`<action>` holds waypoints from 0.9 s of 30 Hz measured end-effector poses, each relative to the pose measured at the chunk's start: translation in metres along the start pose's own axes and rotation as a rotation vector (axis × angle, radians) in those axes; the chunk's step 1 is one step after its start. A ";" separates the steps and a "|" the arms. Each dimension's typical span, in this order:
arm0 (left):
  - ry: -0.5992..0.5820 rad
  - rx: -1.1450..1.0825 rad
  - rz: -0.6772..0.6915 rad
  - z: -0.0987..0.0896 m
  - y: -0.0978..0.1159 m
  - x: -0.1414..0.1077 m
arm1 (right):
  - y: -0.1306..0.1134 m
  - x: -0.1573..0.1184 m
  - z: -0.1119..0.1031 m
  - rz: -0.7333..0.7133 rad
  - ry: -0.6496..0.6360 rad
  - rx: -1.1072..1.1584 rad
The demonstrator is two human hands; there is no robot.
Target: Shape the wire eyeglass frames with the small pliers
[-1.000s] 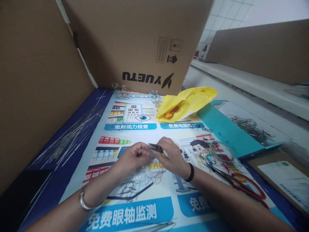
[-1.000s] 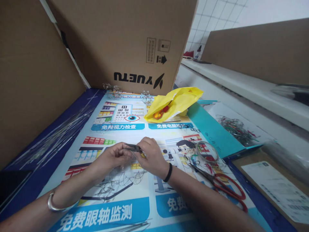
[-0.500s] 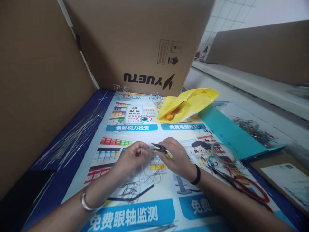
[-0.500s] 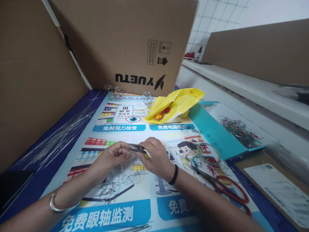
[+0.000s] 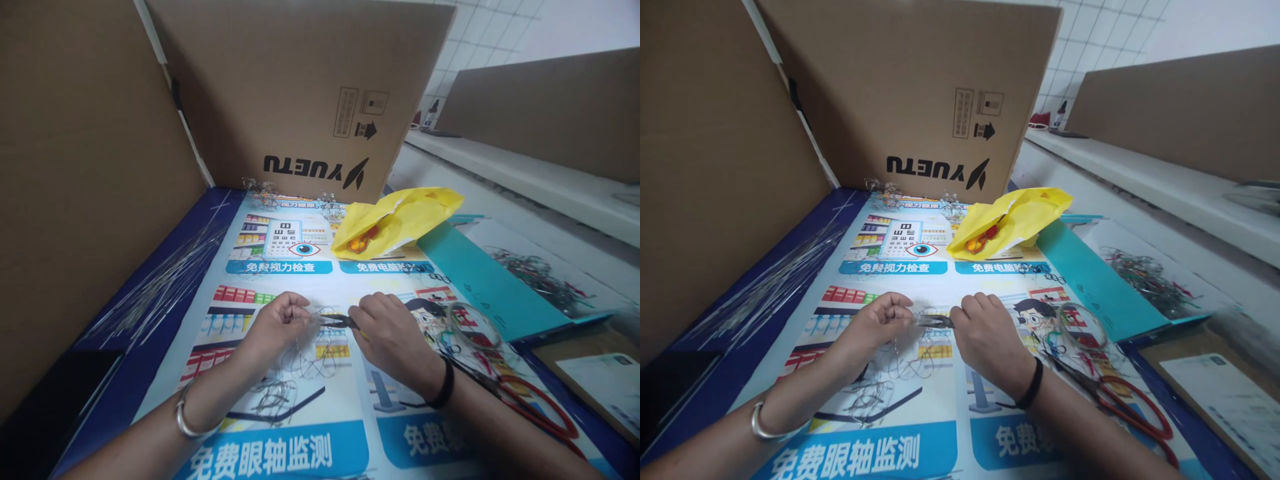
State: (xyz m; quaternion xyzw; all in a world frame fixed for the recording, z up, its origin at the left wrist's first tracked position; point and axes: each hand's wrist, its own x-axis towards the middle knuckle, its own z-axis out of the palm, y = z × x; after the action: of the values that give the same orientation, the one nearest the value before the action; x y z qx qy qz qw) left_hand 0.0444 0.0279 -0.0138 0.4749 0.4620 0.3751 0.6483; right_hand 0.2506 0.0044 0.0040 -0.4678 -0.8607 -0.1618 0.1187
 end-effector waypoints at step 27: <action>-0.033 0.178 0.044 0.000 -0.007 0.002 | 0.001 0.002 0.006 -0.109 -0.010 -0.141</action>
State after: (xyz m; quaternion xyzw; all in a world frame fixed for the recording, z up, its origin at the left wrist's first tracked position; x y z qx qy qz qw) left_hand 0.0451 0.0277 -0.0205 0.5468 0.4721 0.3390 0.6027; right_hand 0.2503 0.0092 -0.0007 -0.4285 -0.8719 -0.2256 0.0721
